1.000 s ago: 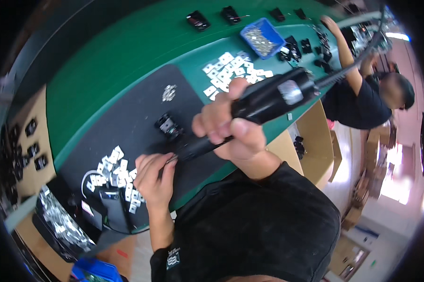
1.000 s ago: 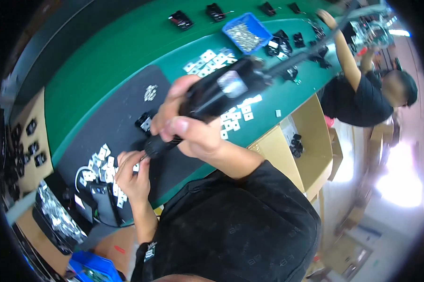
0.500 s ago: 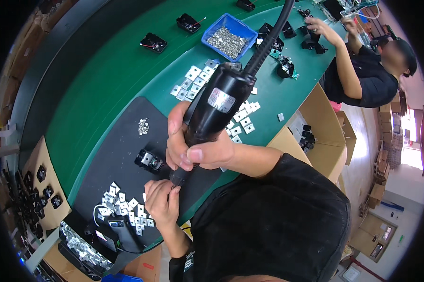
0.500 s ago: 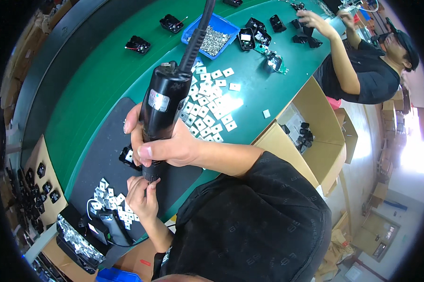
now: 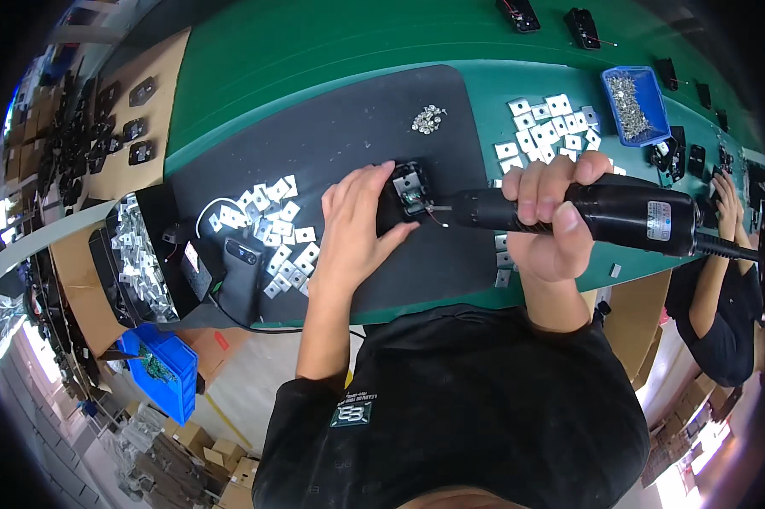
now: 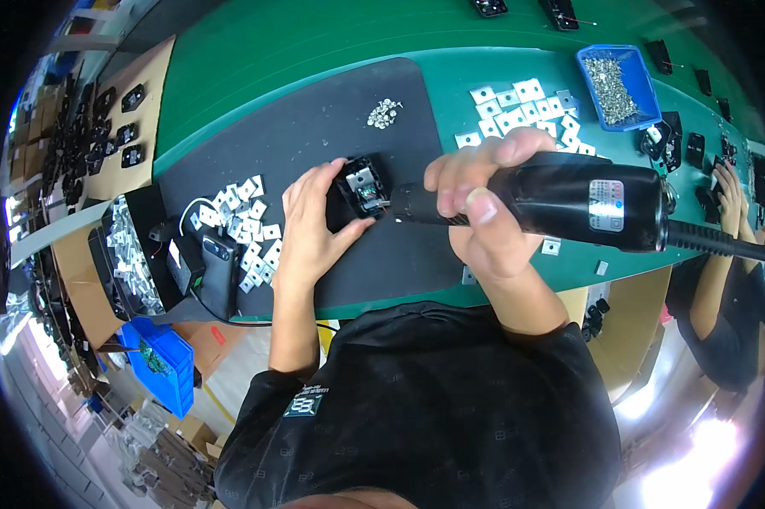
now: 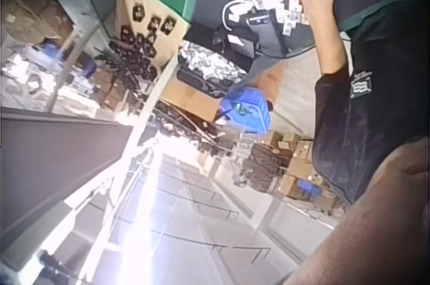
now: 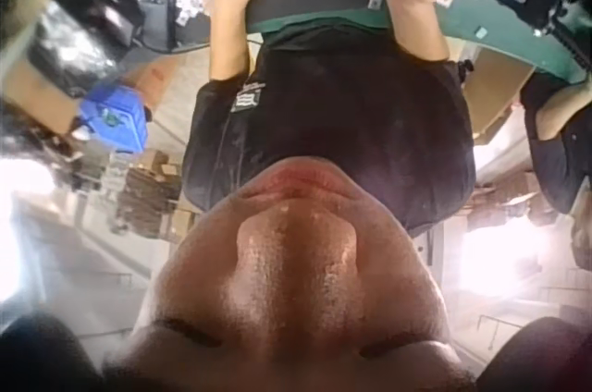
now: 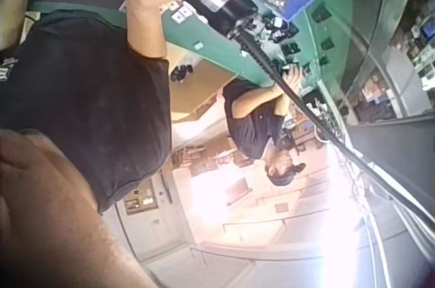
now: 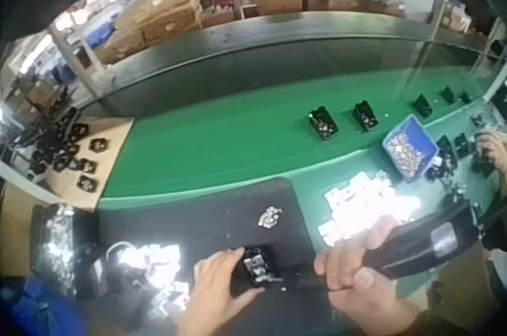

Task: The person uses a power screwdriver to fasten screws into small black electronic devices on a green workbench. They repeatedly pick up a device, align it, drive screws, and place the finished unit on a cardboard sheet. The person also handles small metal plates and screws from a blue tray.

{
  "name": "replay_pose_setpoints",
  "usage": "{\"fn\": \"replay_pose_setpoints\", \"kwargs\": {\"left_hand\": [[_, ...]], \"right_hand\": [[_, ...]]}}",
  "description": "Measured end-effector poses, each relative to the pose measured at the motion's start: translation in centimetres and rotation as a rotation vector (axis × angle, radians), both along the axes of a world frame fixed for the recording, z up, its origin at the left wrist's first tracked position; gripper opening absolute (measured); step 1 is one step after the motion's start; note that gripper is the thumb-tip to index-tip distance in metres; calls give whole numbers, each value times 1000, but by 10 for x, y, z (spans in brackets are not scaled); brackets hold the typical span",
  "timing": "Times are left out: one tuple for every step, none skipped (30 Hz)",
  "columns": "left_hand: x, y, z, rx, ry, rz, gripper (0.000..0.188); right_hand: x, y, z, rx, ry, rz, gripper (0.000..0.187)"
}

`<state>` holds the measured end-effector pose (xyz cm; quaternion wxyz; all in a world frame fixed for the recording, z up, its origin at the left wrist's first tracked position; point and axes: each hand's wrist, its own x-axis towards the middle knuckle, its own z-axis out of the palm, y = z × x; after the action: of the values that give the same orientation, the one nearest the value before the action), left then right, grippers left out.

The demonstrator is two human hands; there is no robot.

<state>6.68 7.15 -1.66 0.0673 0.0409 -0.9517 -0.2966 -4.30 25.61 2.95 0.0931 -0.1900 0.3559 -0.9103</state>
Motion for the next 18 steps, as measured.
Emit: {"fn": "replay_pose_setpoints", "kwargs": {"left_hand": [[-2, 2, -1, 23, 25, 4, 89], [-5, 3, -2, 46, 50, 8, 84], [-6, 5, -2, 69, 76, 11, 79], [-7, 6, 0, 70, 79, 7, 77], [-8, 7, 2, 70, 82, 3, 76], [-8, 8, 3, 71, 85, 0, 74], [-8, 9, 2, 72, 88, -3, 73], [-8, 10, 2, 73, 92, -5, 73], [-8, 10, 2, 74, 95, -8, 72], [-8, 10, 0, 71, 102, -15, 72], [-9, 9, 0, 69, 99, -14, 72], [-9, 9, 1, 67, 97, -14, 71], [-9, 9, 0, 67, 93, -16, 71], [-9, 9, 0, 67, 96, -18, 71], [-10, 9, -1, 68, 99, -20, 71], [-10, 9, -1, 69, 101, -23, 71], [-10, 9, -1, 73, 97, -22, 71], [-11, 9, 0, 76, 93, -22, 71]], "right_hand": [[-1, -2, -1, 5, 13, -1, 37], [-2, -3, -2, 10, 26, -3, 37], [-2, -4, -3, 19, 37, -11, 36], [-4, -6, -5, 24, 47, -16, 36], [-5, -8, -6, 30, 58, -21, 36], [-6, -9, -7, 28, 63, -17, 35], [-7, -10, -8, 27, 66, -16, 35], [-7, -11, -10, 25, 69, -14, 35], [-6, -12, -11, 30, 71, -14, 35], [-6, -12, -13, 37, 75, -17, 35], [-6, -12, -14, 44, 78, -20, 35], [-6, -12, -14, 42, 76, -21, 35], [-6, -12, -14, 41, 73, -24, 35], [-5, -12, -14, 39, 70, -27, 35], [-5, -12, -14, 33, 70, -23, 35], [-6, -13, -15, 28, 68, -20, 35], [-6, -13, -15, 22, 67, -17, 36], [-6, -13, -15, 25, 71, -12, 35]]}}
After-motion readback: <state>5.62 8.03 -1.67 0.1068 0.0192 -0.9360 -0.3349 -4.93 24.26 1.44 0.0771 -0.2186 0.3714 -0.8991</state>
